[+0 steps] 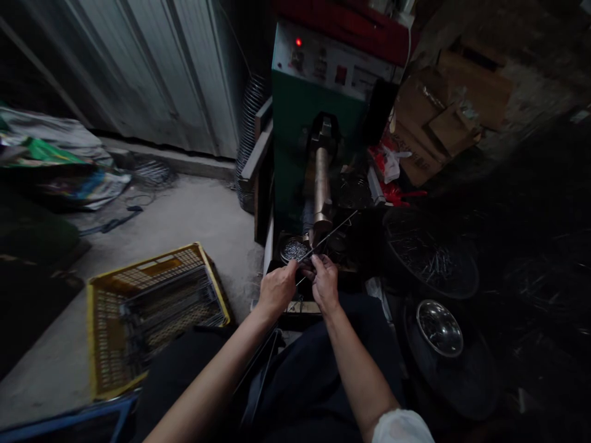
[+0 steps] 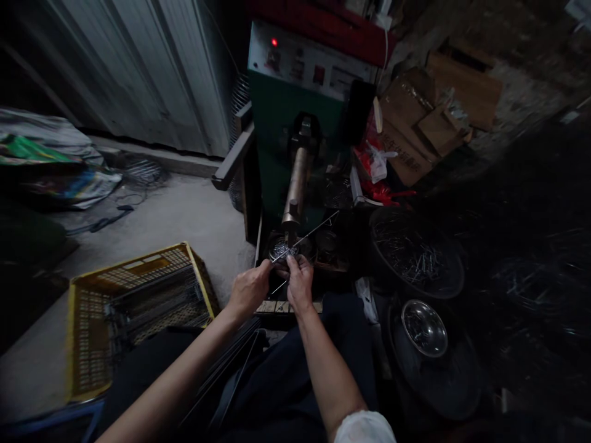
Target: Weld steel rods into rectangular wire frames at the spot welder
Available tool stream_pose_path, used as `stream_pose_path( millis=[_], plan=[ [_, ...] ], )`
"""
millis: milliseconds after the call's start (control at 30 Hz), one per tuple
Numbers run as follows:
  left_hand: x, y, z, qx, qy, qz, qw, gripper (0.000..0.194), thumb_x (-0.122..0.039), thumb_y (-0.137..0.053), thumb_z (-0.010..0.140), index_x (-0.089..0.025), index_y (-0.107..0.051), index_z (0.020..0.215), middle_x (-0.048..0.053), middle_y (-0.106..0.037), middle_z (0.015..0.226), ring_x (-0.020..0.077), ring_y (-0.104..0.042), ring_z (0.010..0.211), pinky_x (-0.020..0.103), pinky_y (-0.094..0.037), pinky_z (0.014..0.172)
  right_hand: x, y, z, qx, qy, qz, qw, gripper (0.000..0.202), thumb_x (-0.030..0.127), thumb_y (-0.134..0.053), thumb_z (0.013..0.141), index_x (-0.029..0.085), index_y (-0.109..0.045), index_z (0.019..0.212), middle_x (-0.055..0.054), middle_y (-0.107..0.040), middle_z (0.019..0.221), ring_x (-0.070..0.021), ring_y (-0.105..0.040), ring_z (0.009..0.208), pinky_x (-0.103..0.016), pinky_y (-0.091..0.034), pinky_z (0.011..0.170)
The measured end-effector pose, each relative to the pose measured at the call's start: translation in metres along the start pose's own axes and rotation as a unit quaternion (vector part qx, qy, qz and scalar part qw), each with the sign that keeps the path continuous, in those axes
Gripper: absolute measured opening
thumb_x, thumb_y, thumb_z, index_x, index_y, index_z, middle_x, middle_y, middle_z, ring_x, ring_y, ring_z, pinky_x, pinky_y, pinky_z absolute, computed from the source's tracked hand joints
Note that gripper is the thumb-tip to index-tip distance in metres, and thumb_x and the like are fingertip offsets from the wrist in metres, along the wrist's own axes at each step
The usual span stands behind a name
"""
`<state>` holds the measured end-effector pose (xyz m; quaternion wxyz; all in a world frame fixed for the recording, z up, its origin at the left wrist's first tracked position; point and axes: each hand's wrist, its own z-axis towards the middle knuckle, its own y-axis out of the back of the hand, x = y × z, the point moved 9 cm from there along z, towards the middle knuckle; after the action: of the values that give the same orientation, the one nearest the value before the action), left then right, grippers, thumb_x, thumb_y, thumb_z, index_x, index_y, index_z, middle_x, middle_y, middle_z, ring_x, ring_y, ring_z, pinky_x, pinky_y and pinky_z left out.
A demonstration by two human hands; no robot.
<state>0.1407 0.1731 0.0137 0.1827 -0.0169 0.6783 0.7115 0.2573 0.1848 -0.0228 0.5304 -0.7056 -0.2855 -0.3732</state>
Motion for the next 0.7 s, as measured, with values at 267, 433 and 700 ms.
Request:
stream_pose_path(
  millis=[267, 433, 700],
  plan=[
    [-0.001, 0.000, 0.007, -0.006, -0.008, 0.001, 1.000, 0.026, -0.010, -0.035, 0.094, -0.017, -0.058, 0.104, 0.009, -0.072, 0.083, 0.0272, -0.071, 0.080, 0.031, -0.045, 0.060, 0.003, -0.003, 0.005, -0.009, 0.004, -0.002, 1.000, 0.022, 0.033, -0.074, 0.073, 0.018, -0.061, 0.080, 0.000, -0.071, 0.070, -0.0144, -0.069, 0.061, -0.027, -0.060, 0.064],
    [-0.001, 0.000, 0.007, 0.001, -0.010, -0.001, 1.000, 0.028, -0.012, -0.031, 0.096, -0.018, -0.056, 0.108, 0.010, -0.072, 0.085, 0.0272, -0.070, 0.082, 0.031, -0.045, 0.061, 0.001, -0.002, 0.004, -0.007, 0.000, 0.006, 1.000, 0.023, 0.035, -0.075, 0.072, 0.018, -0.062, 0.081, 0.001, -0.070, 0.072, -0.0145, -0.068, 0.064, -0.028, -0.059, 0.066],
    [-0.012, 0.003, 0.030, 0.002, -0.029, -0.007, 1.000, 0.027, -0.014, -0.031, 0.097, -0.019, -0.055, 0.108, 0.009, -0.073, 0.086, 0.0261, -0.070, 0.082, 0.030, -0.044, 0.061, 0.016, 0.020, 0.018, -0.052, 0.062, -0.077, 0.994, 0.029, 0.043, -0.074, 0.074, 0.018, -0.060, 0.079, 0.002, -0.068, 0.072, -0.0139, -0.065, 0.068, -0.026, -0.055, 0.068]
  ],
)
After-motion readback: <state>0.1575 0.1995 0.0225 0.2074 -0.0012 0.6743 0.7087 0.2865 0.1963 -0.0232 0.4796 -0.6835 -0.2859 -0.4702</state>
